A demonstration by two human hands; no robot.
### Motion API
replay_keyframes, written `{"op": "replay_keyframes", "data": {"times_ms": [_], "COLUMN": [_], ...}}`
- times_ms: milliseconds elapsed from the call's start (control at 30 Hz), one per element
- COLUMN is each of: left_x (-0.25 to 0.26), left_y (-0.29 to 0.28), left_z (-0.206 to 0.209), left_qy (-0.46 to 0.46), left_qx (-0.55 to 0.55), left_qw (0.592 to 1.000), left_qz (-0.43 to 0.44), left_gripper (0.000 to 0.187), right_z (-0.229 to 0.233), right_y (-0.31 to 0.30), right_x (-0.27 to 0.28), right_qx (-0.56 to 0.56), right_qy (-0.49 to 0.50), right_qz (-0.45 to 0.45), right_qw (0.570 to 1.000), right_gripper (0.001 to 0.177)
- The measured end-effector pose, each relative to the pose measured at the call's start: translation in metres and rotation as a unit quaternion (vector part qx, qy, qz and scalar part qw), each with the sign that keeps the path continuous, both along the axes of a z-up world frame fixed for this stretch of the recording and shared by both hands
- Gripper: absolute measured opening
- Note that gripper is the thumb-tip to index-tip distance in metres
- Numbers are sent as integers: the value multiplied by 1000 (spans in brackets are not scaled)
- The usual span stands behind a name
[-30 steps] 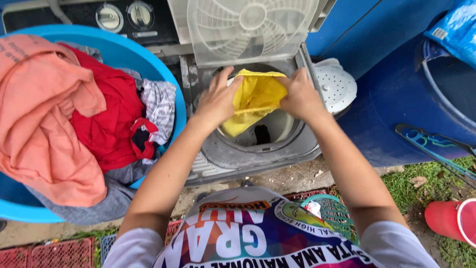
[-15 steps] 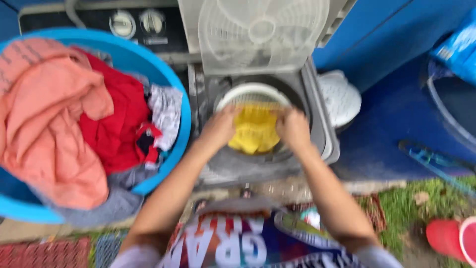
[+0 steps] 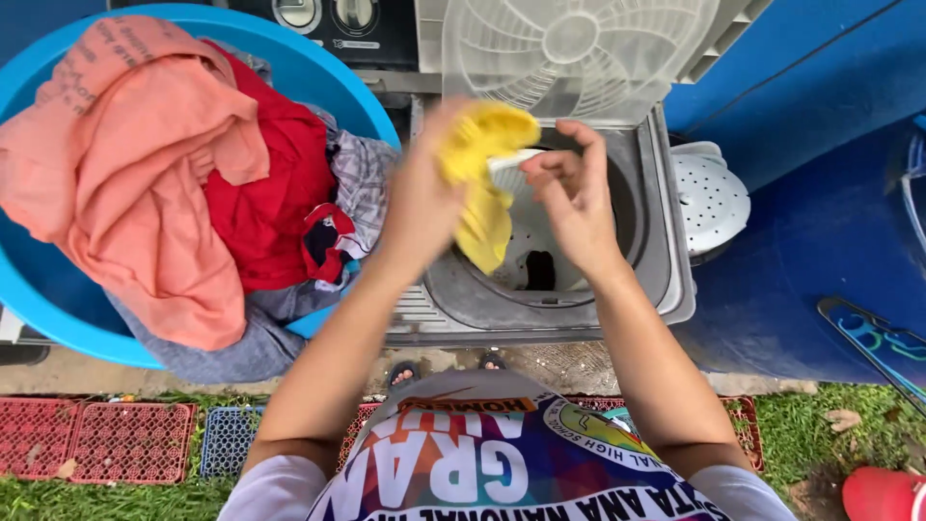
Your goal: The recorder is sorting various clothes from a blue plastic basin and placing them into the wash tub of a small twin-tub portable washing machine.
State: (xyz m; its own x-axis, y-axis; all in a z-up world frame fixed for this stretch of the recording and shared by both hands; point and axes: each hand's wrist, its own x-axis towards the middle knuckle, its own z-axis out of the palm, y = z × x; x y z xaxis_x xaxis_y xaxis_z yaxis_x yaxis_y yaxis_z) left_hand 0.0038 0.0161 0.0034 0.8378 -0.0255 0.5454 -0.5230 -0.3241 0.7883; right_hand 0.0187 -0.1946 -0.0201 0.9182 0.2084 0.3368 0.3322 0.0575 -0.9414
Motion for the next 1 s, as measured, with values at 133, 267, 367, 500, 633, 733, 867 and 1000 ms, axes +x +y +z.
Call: {"op": "replay_keyframes", "data": {"times_ms": [133, 267, 367, 500, 633, 733, 867, 1000], "left_x": [-7, -9, -29, -31, -30, -37, -54, -55], "left_y": [96, 165, 148, 131, 145, 132, 88, 38], "left_z": [74, 101, 99, 55, 37, 44, 40, 2], "left_qy": [-109, -90, 7, 110, 124, 141, 100, 62], "left_qx": [41, 180, 291, 407, 421, 419, 398, 356], "left_qw": [987, 906, 846, 815, 832, 824, 853, 914], "left_qz": [108, 371, 447, 398, 339, 354, 321, 182], "left_gripper": [57, 51, 75, 96, 94, 86, 71, 55], "right_z": [-39, -68, -88, -103, -125, -140, -146, -163], "right_y": [-7, -4, -5, -15, -37, -53, -56, -55], "right_x": [14, 16, 10, 6, 4, 3, 20, 54], "right_qx": [-30, -66, -103, -223, -361, -410, -545, -687], "right_qy": [17, 51, 104, 152, 154, 148, 224, 255], "right_qz": [-40, -12, -7, -11, -16, 19, 74, 198], "right_qw": [999, 996, 989, 963, 919, 900, 804, 651], "right_gripper": [46, 42, 39, 33, 31, 34, 42, 53]}}
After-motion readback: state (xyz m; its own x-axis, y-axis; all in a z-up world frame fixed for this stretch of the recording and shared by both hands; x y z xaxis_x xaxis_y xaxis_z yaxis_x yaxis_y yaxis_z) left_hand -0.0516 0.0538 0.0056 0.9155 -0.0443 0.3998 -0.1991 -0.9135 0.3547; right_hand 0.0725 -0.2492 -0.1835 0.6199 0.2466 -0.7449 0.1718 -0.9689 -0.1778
